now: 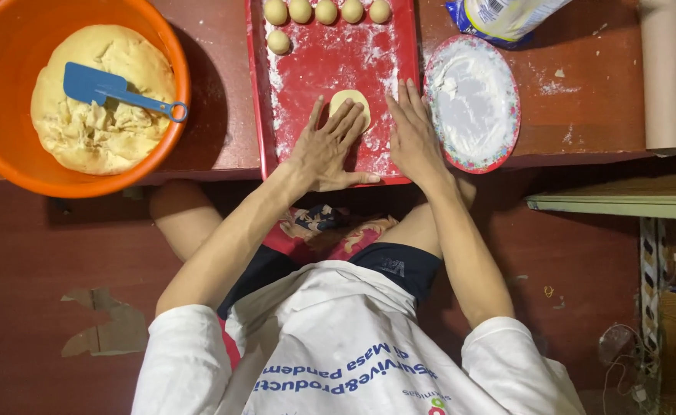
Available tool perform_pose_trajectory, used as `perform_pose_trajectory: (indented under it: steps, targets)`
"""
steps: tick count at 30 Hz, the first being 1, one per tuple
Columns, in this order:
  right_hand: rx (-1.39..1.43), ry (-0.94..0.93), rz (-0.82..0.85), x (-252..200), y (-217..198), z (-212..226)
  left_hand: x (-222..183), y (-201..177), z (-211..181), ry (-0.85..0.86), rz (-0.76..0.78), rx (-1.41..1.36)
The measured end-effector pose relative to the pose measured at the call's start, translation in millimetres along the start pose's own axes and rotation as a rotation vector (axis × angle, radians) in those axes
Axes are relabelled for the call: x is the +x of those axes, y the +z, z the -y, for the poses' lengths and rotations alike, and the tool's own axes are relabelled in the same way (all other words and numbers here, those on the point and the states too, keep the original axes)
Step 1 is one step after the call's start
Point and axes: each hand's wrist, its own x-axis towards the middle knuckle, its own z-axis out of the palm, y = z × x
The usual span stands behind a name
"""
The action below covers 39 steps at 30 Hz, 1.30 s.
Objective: The person is manually shaping small pieces of dough into uniform balls and arranging them on a tray.
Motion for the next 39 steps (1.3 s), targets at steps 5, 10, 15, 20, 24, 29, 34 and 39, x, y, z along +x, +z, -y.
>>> perform_pose_trajectory:
  steps: [5, 10, 15, 20, 24, 29, 34, 39]
  targets:
    - [-0.207, -0.067, 0.044, 6, 12, 2, 6, 17, 0, -0.025, 0.06, -0.031]
    - [-0.221, -0.175, 0.186, 11, 50, -2, -1, 11, 2, -0.033, 0.09, -0.128]
    - [-0.374, -0.176, 0.212, 24, 47, -1, -4, 9, 9, 0.002, -0.092, -0.231]
    - [-0.471, -0.147, 0.28, 21, 45, 3, -48, -1, 10, -0.057, -0.145, -0.131]
    - [-0.364, -0.099, 0.183, 17, 18, 44, -82, 30, 20, -0.157, -0.173, -0.108]
    - [-0.213, -0.05, 0.25, 30, 17, 63, -83, 50, 24, -0.038, -0.528, -0.136]
    - [-0.168, -0.012, 0.475, 37, 16, 57, -82, 35, 21, -0.158, -0.224, -0.08]
    - [-0.14, 0.001, 0.349, 42, 7, 78, -84, 38, 22, -0.165, -0.211, -0.061]
